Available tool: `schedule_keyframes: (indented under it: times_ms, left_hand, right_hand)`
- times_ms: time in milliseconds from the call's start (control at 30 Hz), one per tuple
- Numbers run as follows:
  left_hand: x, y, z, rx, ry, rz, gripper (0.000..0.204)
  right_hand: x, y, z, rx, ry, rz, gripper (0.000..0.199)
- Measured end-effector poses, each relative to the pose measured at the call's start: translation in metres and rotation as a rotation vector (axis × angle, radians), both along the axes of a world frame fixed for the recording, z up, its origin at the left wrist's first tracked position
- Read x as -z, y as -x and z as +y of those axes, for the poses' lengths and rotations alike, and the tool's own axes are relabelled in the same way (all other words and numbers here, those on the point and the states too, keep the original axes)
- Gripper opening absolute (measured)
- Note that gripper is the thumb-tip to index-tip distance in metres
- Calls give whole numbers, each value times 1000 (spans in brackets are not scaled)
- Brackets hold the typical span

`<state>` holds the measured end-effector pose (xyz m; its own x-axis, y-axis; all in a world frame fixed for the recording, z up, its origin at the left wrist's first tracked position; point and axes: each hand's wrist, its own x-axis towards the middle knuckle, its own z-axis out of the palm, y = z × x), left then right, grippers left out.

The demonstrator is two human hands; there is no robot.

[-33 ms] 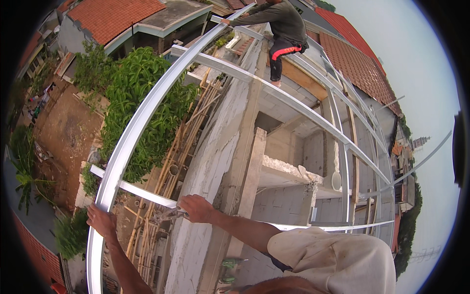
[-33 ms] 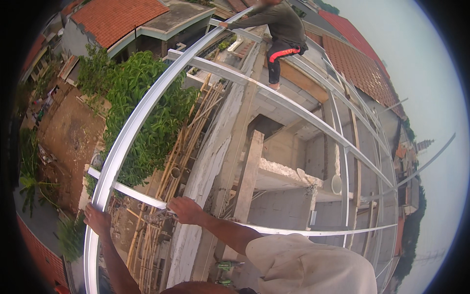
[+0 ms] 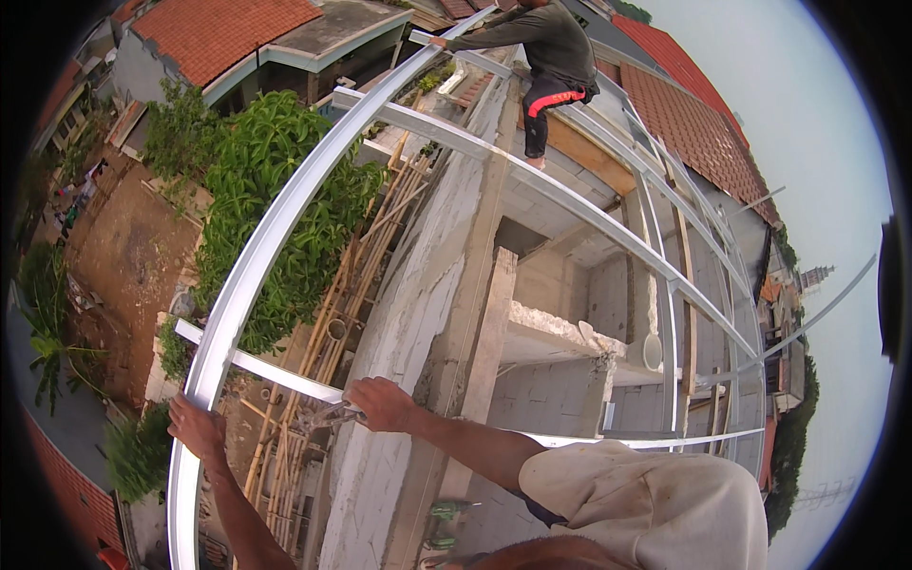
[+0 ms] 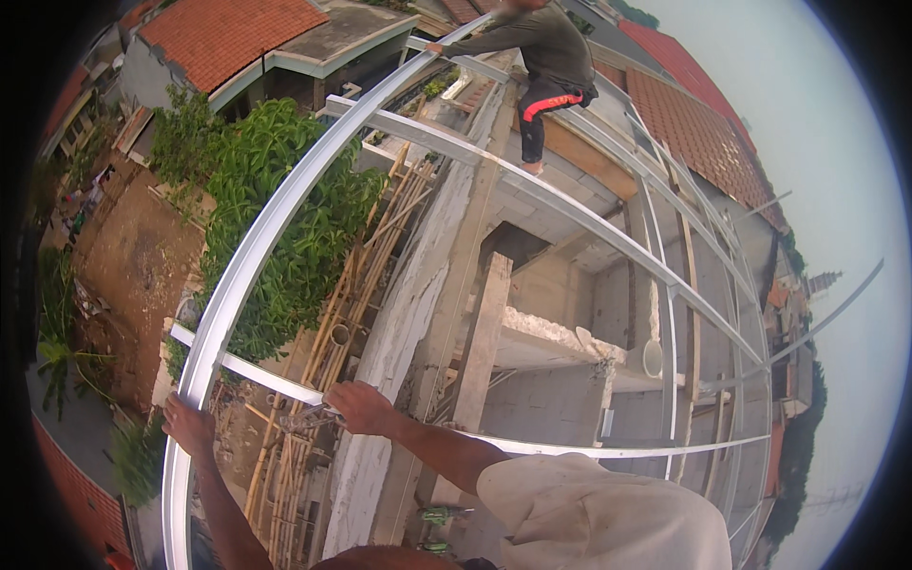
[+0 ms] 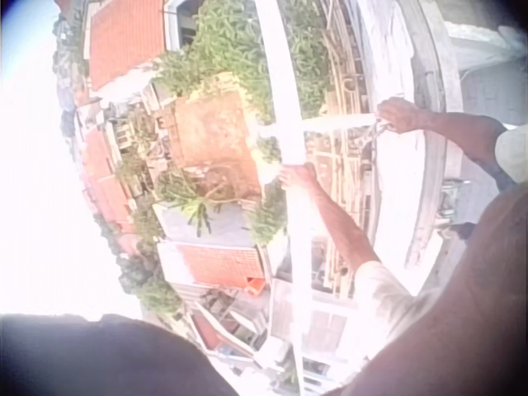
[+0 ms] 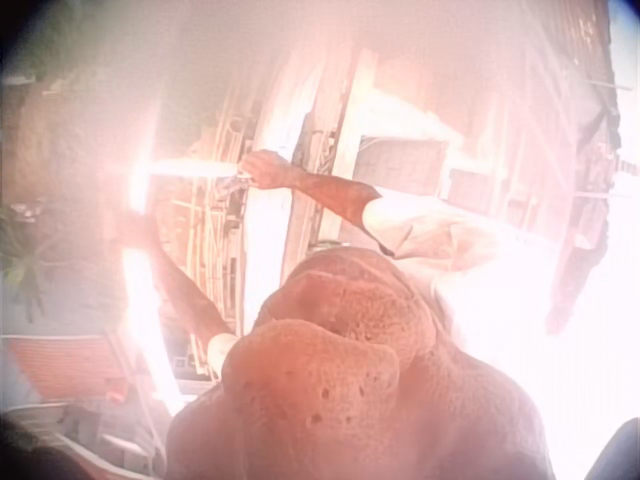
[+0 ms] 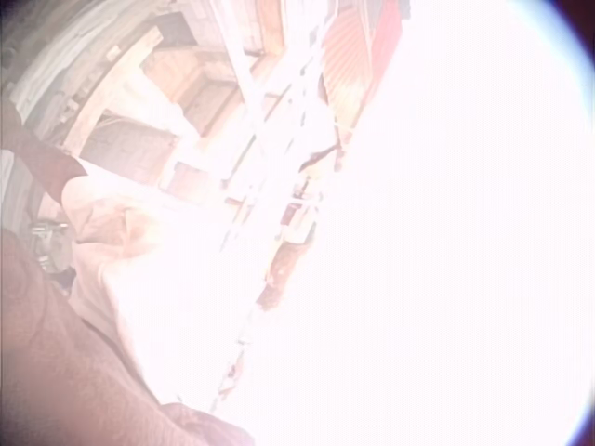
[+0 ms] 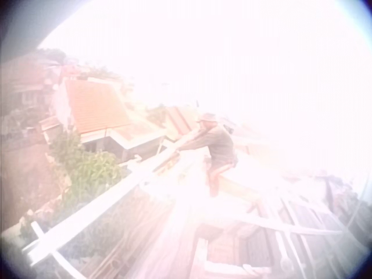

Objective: The person positions and secures white metal frame sections on a rooftop structure using a wrench. He aligns the frame pieces, tightens fasteners at joints, and adjusts the frame to fit the existing structure.

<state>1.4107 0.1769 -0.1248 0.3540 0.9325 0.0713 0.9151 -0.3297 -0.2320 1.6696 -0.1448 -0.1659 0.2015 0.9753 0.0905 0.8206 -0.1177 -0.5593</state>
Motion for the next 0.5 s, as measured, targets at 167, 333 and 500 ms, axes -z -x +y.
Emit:
schedule_keyframes:
  times_ms: [167,333,500]
  left_hand:
    - [-4,-2,1,-25,30,20,67]
    - [-14,-9,-1,-31,33,30,66]
    - [-16,-3,7,-3,-14,30,63]
  right_hand:
    - [-1,0,1,-10,11,-11,61]
    - [-2,2,0,-5,-12,-17,58]
    - [-5,3,6,-7,-19,-5,56]
